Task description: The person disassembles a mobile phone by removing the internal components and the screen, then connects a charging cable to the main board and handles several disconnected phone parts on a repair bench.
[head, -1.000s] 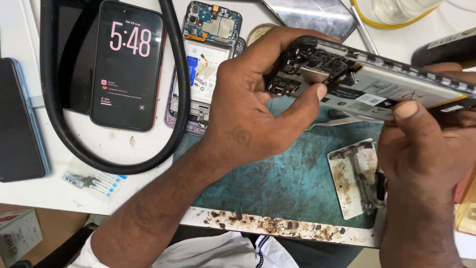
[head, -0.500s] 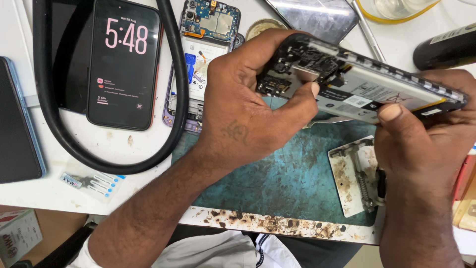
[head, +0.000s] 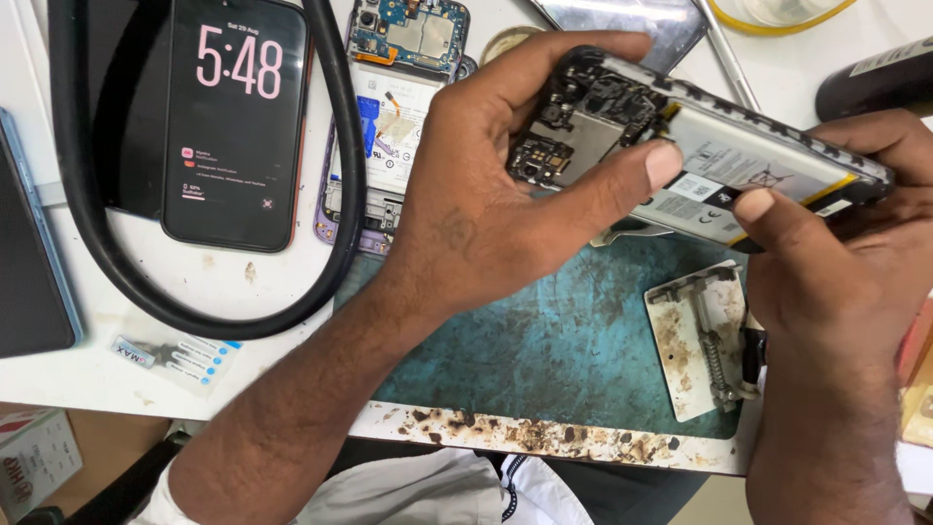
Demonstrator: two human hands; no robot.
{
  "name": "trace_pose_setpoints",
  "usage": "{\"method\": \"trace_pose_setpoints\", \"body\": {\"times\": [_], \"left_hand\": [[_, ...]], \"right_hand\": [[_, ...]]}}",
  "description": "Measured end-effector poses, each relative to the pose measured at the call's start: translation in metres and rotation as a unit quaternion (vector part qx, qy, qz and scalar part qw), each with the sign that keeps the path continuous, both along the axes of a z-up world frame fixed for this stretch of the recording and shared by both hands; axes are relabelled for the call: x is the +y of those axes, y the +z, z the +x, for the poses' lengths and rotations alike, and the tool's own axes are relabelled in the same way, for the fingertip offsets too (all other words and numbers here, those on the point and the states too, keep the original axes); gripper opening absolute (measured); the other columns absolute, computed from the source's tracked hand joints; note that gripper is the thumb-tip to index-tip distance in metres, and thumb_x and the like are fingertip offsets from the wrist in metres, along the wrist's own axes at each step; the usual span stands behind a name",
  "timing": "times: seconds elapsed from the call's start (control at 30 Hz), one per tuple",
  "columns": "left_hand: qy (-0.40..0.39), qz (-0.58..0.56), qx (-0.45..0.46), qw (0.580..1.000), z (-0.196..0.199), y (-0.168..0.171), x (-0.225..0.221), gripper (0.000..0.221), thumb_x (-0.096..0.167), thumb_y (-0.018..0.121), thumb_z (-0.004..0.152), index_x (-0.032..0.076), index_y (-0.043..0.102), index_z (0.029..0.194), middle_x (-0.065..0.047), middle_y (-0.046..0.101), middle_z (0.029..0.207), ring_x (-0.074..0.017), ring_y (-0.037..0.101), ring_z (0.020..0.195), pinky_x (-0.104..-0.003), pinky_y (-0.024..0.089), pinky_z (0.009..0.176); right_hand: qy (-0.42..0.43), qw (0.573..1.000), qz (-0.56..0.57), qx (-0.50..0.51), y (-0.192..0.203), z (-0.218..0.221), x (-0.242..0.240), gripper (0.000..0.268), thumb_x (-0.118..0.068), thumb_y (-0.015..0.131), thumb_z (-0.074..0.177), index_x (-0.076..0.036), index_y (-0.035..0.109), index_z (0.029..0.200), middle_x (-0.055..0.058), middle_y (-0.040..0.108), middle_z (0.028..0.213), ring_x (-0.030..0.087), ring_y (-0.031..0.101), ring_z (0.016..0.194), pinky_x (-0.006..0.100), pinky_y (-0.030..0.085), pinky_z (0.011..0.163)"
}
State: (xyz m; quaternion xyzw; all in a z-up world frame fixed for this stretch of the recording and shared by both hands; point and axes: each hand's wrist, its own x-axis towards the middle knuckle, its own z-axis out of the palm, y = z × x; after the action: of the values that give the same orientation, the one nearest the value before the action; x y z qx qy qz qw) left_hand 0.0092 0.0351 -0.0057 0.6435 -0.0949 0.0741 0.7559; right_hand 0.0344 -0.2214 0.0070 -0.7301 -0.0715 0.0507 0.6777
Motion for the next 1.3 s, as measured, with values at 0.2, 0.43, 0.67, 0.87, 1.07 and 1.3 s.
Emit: {"method": "trace_pose_setpoints", "body": {"times": [0.2, 0.43, 0.67, 0.87, 1.07, 1.3], "left_hand": [[0.003, 0.025, 0.076, 0.997, 0.003, 0.006, -0.001, 0.041, 0.021, 0.078, 0.096, 0.003, 0.064, 0.13, -0.003, 0.074, 0.1, -0.0056, 0.074, 0.091, -0.022, 0.065, 0.081], [-0.017, 0.018, -0.015, 1.0, 0.0, -0.003, -0.001, 0.03, 0.009, 0.074, 0.108, 0.004, 0.06, 0.134, -0.005, 0.075, 0.111, -0.006, 0.076, 0.104, -0.022, 0.068, 0.095], [-0.015, 0.026, -0.015, 0.999, 0.001, -0.003, -0.001, 0.027, 0.009, 0.072, 0.108, 0.004, 0.061, 0.131, -0.005, 0.075, 0.106, -0.0056, 0.074, 0.098, -0.022, 0.067, 0.089], [-0.015, 0.013, -0.011, 1.0, 0.0, -0.003, -0.002, 0.023, 0.007, 0.071, 0.106, 0.003, 0.065, 0.128, -0.006, 0.076, 0.102, -0.0053, 0.075, 0.092, -0.021, 0.067, 0.083], [-0.015, 0.006, -0.005, 1.0, 0.0, -0.001, -0.001, 0.021, 0.005, 0.072, 0.101, 0.0, 0.068, 0.121, -0.006, 0.076, 0.097, -0.0047, 0.074, 0.082, -0.02, 0.063, 0.073], [0.006, 0.008, 0.019, 1.0, -0.001, 0.003, 0.002, 0.012, 0.005, 0.075, 0.096, 0.0, 0.072, 0.105, -0.004, 0.073, 0.086, -0.0033, 0.067, 0.071, -0.019, 0.056, 0.063]], "right_hand": [[0.029, 0.999, -0.021, -0.022, -0.011, 0.002, -0.01, 0.029, 0.019, 0.068, 0.099, 0.001, 0.051, 0.116, 0.016, 0.063, 0.107, 0.02, 0.067, 0.099, 0.033, 0.057, 0.101], [0.012, 1.0, 0.015, -0.004, 0.001, -0.003, -0.005, 0.036, 0.016, 0.066, 0.097, -0.002, 0.05, 0.124, 0.014, 0.062, 0.114, 0.021, 0.066, 0.108, 0.038, 0.056, 0.11], [0.018, 0.999, 0.031, 0.0, -0.004, -0.001, -0.012, 0.034, 0.017, 0.067, 0.097, -0.002, 0.05, 0.12, 0.013, 0.06, 0.112, 0.021, 0.066, 0.106, 0.037, 0.056, 0.11], [0.045, 0.998, -0.006, -0.034, -0.008, 0.003, -0.019, 0.033, 0.014, 0.07, 0.1, -0.003, 0.051, 0.12, 0.012, 0.06, 0.111, 0.019, 0.066, 0.105, 0.035, 0.056, 0.109], [0.05, 0.997, -0.036, -0.053, -0.006, -0.002, -0.021, 0.032, 0.009, 0.074, 0.103, -0.003, 0.052, 0.123, 0.011, 0.059, 0.118, 0.018, 0.065, 0.107, 0.032, 0.056, 0.108], [0.044, 0.994, -0.073, -0.075, -0.01, -0.004, -0.024, 0.033, 0.004, 0.077, 0.103, -0.002, 0.05, 0.122, 0.012, 0.062, 0.113, 0.018, 0.067, 0.102, 0.031, 0.056, 0.104]]}}
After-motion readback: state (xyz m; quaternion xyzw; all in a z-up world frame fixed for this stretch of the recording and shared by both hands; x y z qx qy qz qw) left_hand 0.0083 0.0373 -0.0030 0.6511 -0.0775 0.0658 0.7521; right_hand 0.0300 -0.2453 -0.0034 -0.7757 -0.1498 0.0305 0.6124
